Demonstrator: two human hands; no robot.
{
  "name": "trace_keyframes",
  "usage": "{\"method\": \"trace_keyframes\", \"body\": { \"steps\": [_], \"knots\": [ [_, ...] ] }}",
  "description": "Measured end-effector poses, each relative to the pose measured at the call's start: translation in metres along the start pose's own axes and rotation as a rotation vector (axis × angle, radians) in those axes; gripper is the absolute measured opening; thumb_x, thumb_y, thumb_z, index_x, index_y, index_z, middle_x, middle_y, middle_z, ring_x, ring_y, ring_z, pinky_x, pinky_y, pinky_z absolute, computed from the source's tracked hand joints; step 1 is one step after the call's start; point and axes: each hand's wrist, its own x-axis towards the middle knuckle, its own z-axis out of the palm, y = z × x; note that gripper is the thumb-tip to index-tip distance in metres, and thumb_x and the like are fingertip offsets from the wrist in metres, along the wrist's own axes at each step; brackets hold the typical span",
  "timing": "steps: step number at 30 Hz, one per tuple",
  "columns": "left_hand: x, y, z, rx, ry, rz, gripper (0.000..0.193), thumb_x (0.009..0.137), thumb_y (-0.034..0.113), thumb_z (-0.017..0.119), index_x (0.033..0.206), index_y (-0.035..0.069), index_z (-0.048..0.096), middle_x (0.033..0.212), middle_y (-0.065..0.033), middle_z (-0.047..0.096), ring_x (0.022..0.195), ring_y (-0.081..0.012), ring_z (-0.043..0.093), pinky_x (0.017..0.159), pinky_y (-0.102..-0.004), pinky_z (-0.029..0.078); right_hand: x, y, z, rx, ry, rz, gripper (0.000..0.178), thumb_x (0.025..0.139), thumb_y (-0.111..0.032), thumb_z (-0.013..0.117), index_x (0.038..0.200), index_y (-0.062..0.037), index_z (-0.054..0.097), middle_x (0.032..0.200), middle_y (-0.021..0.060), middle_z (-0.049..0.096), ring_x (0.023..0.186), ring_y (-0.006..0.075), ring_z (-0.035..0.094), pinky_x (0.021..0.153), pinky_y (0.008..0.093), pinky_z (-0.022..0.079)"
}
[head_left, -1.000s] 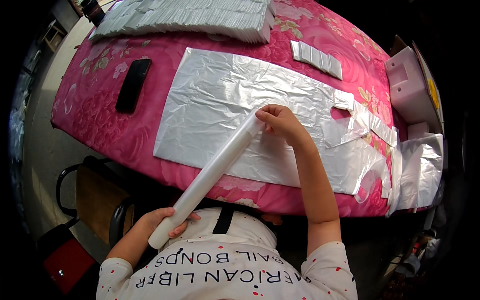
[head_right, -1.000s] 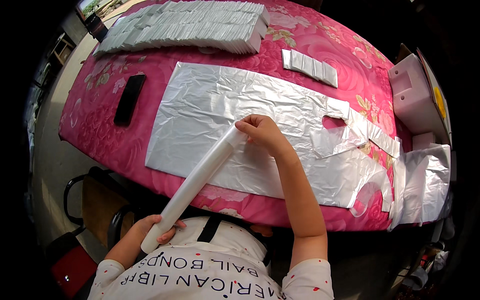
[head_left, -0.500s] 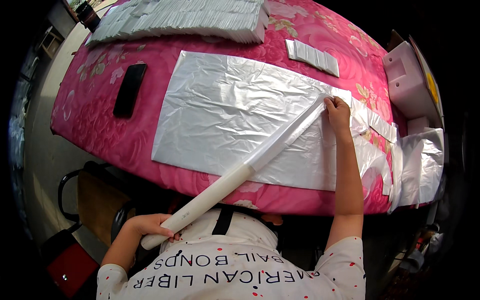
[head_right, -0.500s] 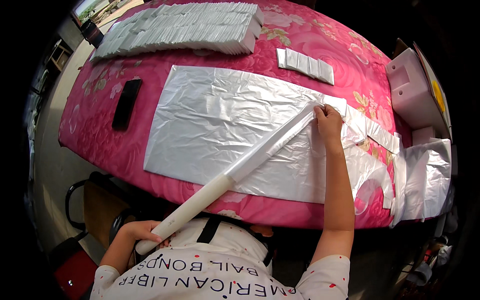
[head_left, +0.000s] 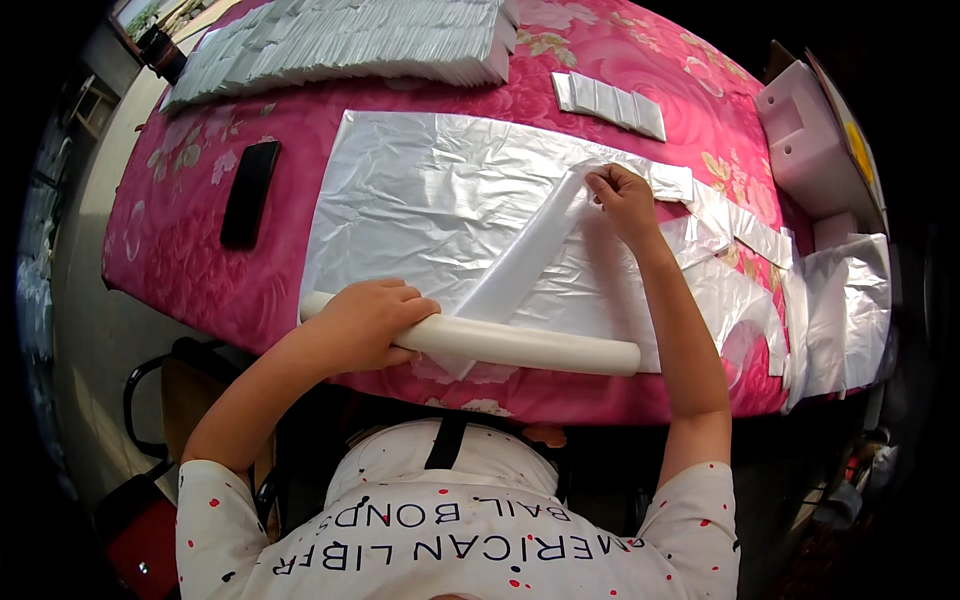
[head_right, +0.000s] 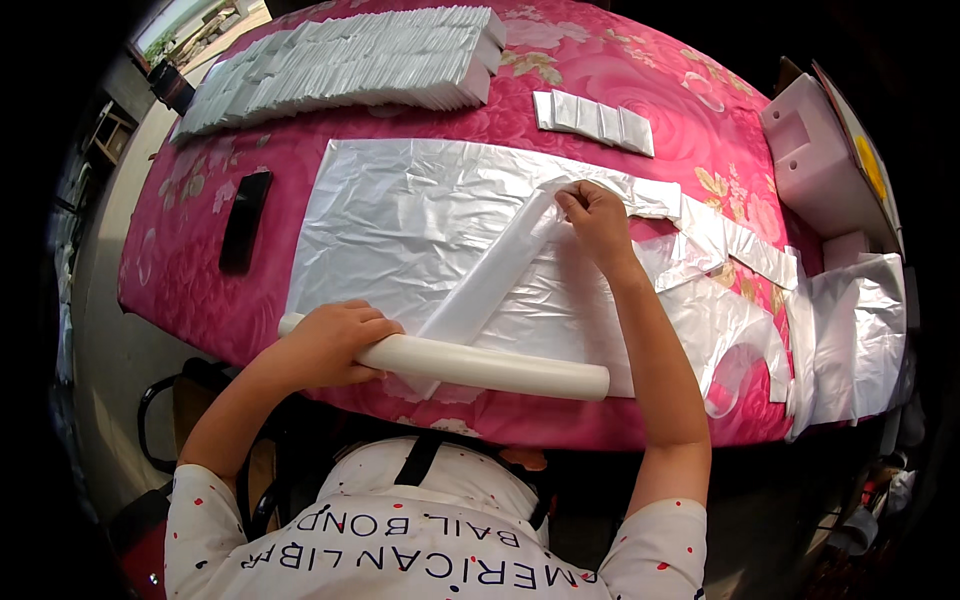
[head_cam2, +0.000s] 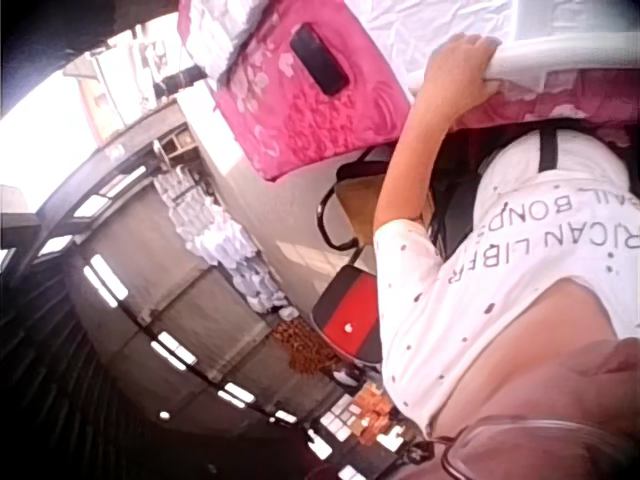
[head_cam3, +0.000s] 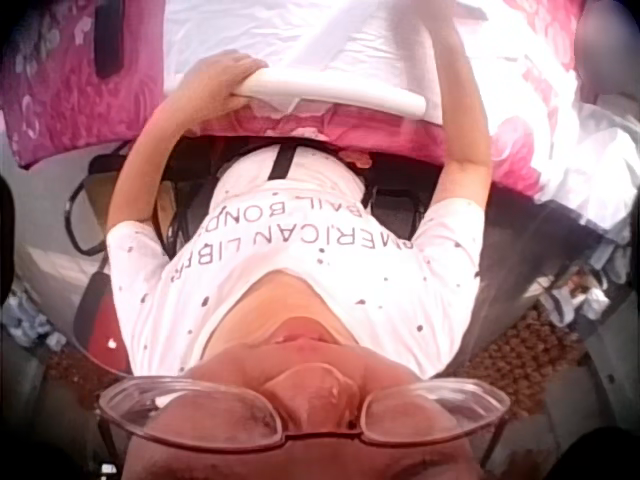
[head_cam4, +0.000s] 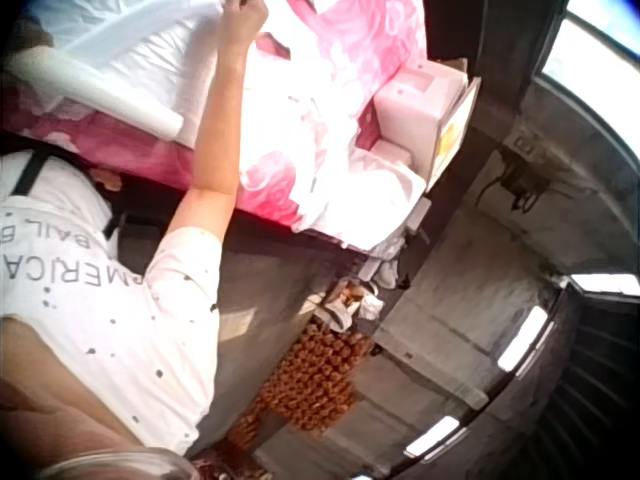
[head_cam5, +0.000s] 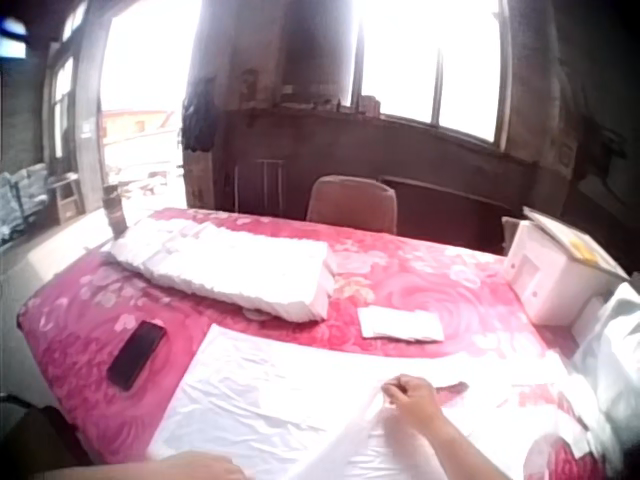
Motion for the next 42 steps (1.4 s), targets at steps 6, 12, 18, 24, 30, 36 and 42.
{"method": "trace_keyframes", "body": {
  "steps": [6,12,18,24,30,36,42],
  "knots": [
    [0.032,0.002,0.034,0.034,0.333,0.482,0.042,0.071,0.008,0.064,0.112,0.005,0.054,0.111,-0.0099,0.055,0.104,-0.0254,0.053,0.092,-0.0387,0.041,0.011,-0.01,0.015,-0.033,-0.124,-0.067,0.017,0.084,-0.015,0.059,0.084,0.0017,0.062,0.064,0.0,0.054,0.058,0.0063,0.044,0.057,0.0229,0.039],
    [0.018,0.002,0.078,0.144,0.063,0.394,0.078,0.084,0.055,0.041,0.132,-0.006,0.032,0.141,-0.0207,0.028,0.131,-0.0322,0.028,0.108,-0.0434,0.02,0.02,-0.005,0.015,-0.099,-0.191,0.057,0.02,0.083,-0.018,0.061,0.089,0.0009,0.062,0.07,0.0022,0.058,0.06,0.0087,0.049,0.059,0.0247,0.042],
    [0.01,0.026,0.098,0.298,0.051,0.314,0.08,0.082,0.057,0.041,0.132,-0.006,0.032,0.142,-0.0211,0.027,0.133,-0.0313,0.024,0.108,-0.0431,0.017,0.009,-0.008,0.023,-0.079,0.093,0.029,0.031,0.083,-0.017,0.058,0.109,-0.0008,0.057,0.105,0.0123,0.059,0.084,0.0197,0.058,0.073,0.0306,0.047],
    [0.003,0.051,0.12,0.27,0.139,0.177,0.078,0.078,0.052,0.052,0.131,-0.003,0.037,0.14,-0.0207,0.03,0.132,-0.0315,0.026,0.108,-0.044,0.018,-0.124,-0.065,0.048,-0.441,-0.297,-0.443,0.044,0.078,-0.013,0.064,0.121,-0.0083,0.053,0.112,0.0119,0.054,0.101,0.0271,0.052,0.088,0.0357,0.042],
    [0.001,0.058,0.125,0.311,0.133,0.163,0.079,0.078,0.051,0.053,0.133,-0.002,0.034,0.142,-0.0206,0.028,0.133,-0.0316,0.025,0.108,-0.0435,0.017,-0.14,-0.042,0.02,-0.666,-0.109,-0.383,0.048,0.074,-0.01,0.064,0.121,-0.0097,0.053,0.105,0.0082,0.057,0.095,0.0266,0.052,0.084,0.0365,0.043],
    [0.002,0.04,0.104,0.082,0.026,0.36,0.08,0.08,0.047,0.054,0.137,-0.002,0.027,0.144,-0.0185,0.024,0.136,-0.0286,0.019,0.109,-0.0419,0.015,-0.12,0.0,-0.057,-0.777,0.245,-0.134,0.047,0.077,-0.007,0.063,0.122,-0.0107,0.053,0.106,0.0092,0.058,0.094,0.0275,0.053,0.084,0.0352,0.043],
    [0.004,0.039,0.108,0.341,0.037,0.316,0.063,0.082,0.024,0.05,0.136,-0.002,0.029,0.143,-0.0157,0.028,0.135,-0.0257,0.024,0.109,-0.0407,0.018,-0.159,-0.044,-0.016,-0.551,-0.081,-0.314,0.049,0.071,-0.004,0.065,0.118,-0.0105,0.056,0.11,0.0077,0.058,0.1,0.0268,0.052,0.088,0.0383,0.041]
  ]
}}
